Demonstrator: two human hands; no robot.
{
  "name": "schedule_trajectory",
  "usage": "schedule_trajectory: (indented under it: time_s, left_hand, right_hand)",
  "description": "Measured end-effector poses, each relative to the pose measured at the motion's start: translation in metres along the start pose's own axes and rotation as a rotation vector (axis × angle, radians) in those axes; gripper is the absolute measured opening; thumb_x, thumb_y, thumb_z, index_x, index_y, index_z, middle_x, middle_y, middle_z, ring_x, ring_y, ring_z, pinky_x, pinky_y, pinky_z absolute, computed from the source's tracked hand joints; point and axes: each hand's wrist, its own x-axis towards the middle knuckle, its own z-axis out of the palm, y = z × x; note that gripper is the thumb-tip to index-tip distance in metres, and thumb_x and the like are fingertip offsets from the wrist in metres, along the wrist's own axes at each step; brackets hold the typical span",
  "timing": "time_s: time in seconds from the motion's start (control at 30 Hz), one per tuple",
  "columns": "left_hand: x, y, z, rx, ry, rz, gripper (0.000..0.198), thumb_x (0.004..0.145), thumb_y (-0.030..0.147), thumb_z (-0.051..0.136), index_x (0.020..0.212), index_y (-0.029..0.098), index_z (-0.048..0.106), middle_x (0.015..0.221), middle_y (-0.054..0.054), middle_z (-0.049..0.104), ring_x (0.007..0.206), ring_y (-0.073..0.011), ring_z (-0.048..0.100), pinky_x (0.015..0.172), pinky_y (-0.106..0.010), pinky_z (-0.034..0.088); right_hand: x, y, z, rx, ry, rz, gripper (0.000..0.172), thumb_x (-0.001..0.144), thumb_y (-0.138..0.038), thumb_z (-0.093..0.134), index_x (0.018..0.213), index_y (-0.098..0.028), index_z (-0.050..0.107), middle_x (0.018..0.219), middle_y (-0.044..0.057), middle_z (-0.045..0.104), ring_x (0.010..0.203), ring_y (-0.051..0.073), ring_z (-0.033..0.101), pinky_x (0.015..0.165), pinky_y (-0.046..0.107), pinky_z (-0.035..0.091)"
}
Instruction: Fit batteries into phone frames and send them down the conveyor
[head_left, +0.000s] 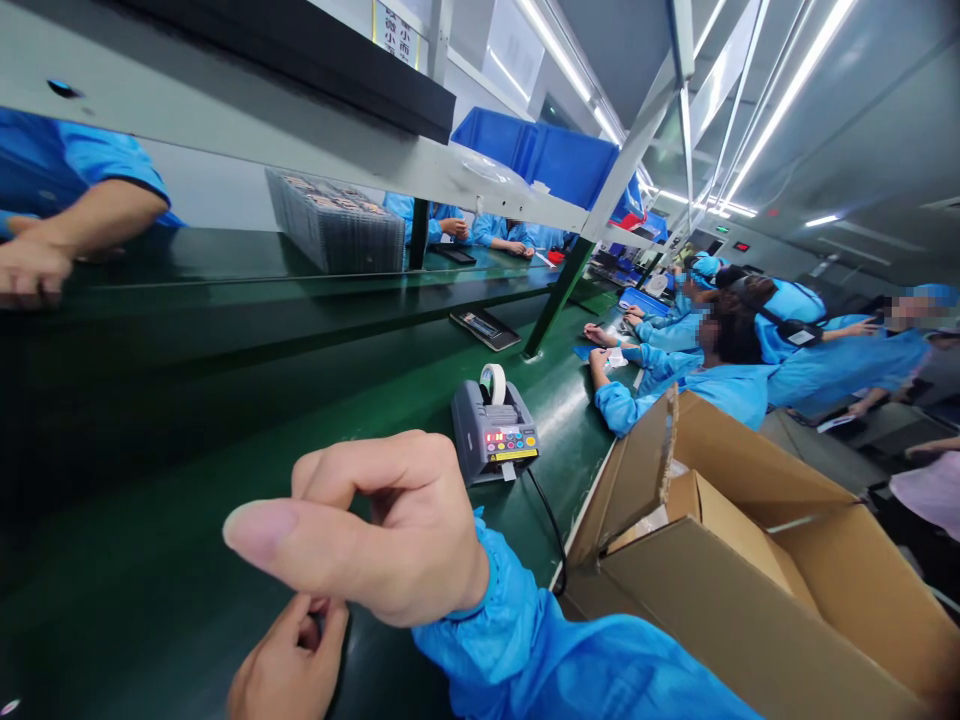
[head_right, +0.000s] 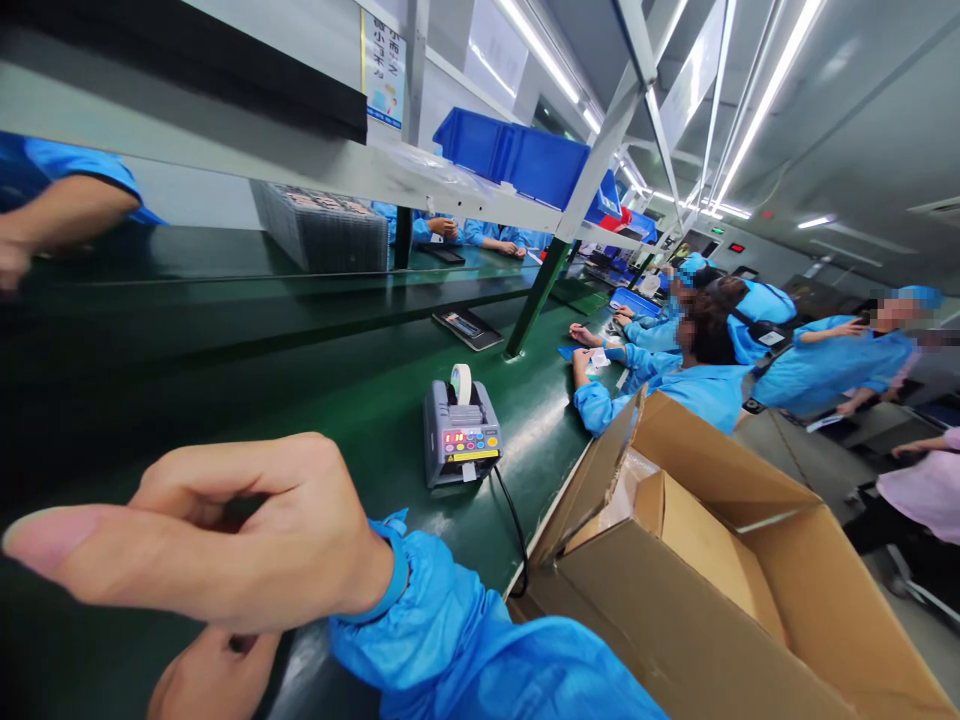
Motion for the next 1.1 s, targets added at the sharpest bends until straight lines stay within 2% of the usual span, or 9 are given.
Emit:
schedule_trajectory:
  time_s: [0.13, 0.3, 0.47, 0.57, 0.73, 0.93, 1.03, 1.1]
  left_hand:
    - [0.0, -0.001, 0.001, -0.013, 0.026, 0.033, 0.026, 0.07, 0.051, 0.049, 0.063, 0.028, 0.055, 0.052, -0.004, 0.059, 0.055, -0.0259, 0.061, 0.054, -0.03, 0.038]
    - [0.001, -0.013, 0.011, 0.022, 0.052, 0.055, 0.027, 0.077, 0.047, 0.052, 0.06, 0.026, 0.055, 0.055, -0.004, 0.06, 0.054, -0.0247, 0.056, 0.054, -0.031, 0.037]
    - [0.002, -0.019, 0.016, 0.019, 0.036, 0.052, 0.027, 0.082, 0.04, 0.054, 0.06, 0.025, 0.055, 0.059, -0.005, 0.061, 0.06, -0.0261, 0.059, 0.055, -0.032, 0.039]
    - [0.002, -0.019, 0.015, 0.01, 0.031, 0.045, 0.025, 0.081, 0.039, 0.058, 0.061, 0.024, 0.057, 0.059, -0.005, 0.06, 0.061, -0.0267, 0.06, 0.056, -0.032, 0.04]
    - [0.002, -0.025, 0.019, 0.019, 0.052, 0.058, 0.018, 0.078, 0.037, 0.06, 0.065, 0.024, 0.061, 0.06, -0.005, 0.062, 0.061, -0.0273, 0.06, 0.054, -0.031, 0.039]
    - [-0.002, -0.032, 0.021, 0.029, 0.05, 0.079, 0.021, 0.083, 0.039, 0.06, 0.077, 0.022, 0.069, 0.071, -0.008, 0.068, 0.065, -0.0276, 0.063, 0.055, -0.032, 0.042]
    - [-0.006, -0.027, 0.02, 0.017, 0.082, 0.068, 0.024, 0.083, 0.041, 0.059, 0.088, 0.022, 0.073, 0.076, -0.01, 0.071, 0.072, -0.0307, 0.066, 0.056, -0.033, 0.044]
    - [-0.006, -0.013, 0.022, -0.026, 0.114, 0.072, 0.025, 0.081, 0.043, 0.06, 0.091, 0.024, 0.073, 0.077, -0.01, 0.07, 0.079, -0.033, 0.068, 0.057, -0.033, 0.046]
  right_hand:
    - [-0.005, 0.0, -0.001, -0.074, 0.053, 0.042, 0.059, 0.079, -0.062, 0.081, 0.052, -0.023, 0.047, 0.053, -0.003, 0.04, 0.052, 0.011, 0.033, 0.048, 0.031, 0.027]
    - [-0.014, -0.001, -0.003, -0.13, 0.028, 0.191, 0.047, 0.084, -0.052, 0.08, 0.058, -0.023, 0.052, 0.059, -0.001, 0.052, 0.056, 0.013, 0.044, 0.05, 0.029, 0.036]
    - [-0.015, -0.005, -0.003, -0.052, -0.058, 0.201, 0.04, 0.083, -0.045, 0.082, 0.061, -0.023, 0.056, 0.062, 0.0, 0.057, 0.058, 0.015, 0.051, 0.054, 0.03, 0.042]
    - [-0.015, -0.007, -0.002, -0.089, -0.023, 0.202, 0.042, 0.086, -0.046, 0.08, 0.061, -0.023, 0.056, 0.064, 0.001, 0.059, 0.058, 0.014, 0.052, 0.053, 0.029, 0.042]
    - [-0.015, -0.011, 0.0, -0.05, -0.045, 0.188, 0.039, 0.086, -0.043, 0.081, 0.061, -0.023, 0.058, 0.064, 0.001, 0.06, 0.059, 0.014, 0.053, 0.054, 0.03, 0.042]
    - [-0.014, -0.014, 0.002, -0.06, -0.021, 0.214, 0.044, 0.086, -0.05, 0.08, 0.059, -0.024, 0.057, 0.064, 0.001, 0.06, 0.059, 0.015, 0.052, 0.053, 0.03, 0.042]
    - [-0.015, -0.013, 0.001, -0.076, -0.037, 0.225, 0.045, 0.084, -0.052, 0.082, 0.06, -0.023, 0.059, 0.065, 0.001, 0.06, 0.06, 0.015, 0.053, 0.053, 0.03, 0.042]
    - [-0.015, -0.012, 0.0, -0.101, -0.047, 0.246, 0.044, 0.083, -0.052, 0.084, 0.061, -0.022, 0.06, 0.066, 0.002, 0.061, 0.061, 0.015, 0.053, 0.053, 0.029, 0.041]
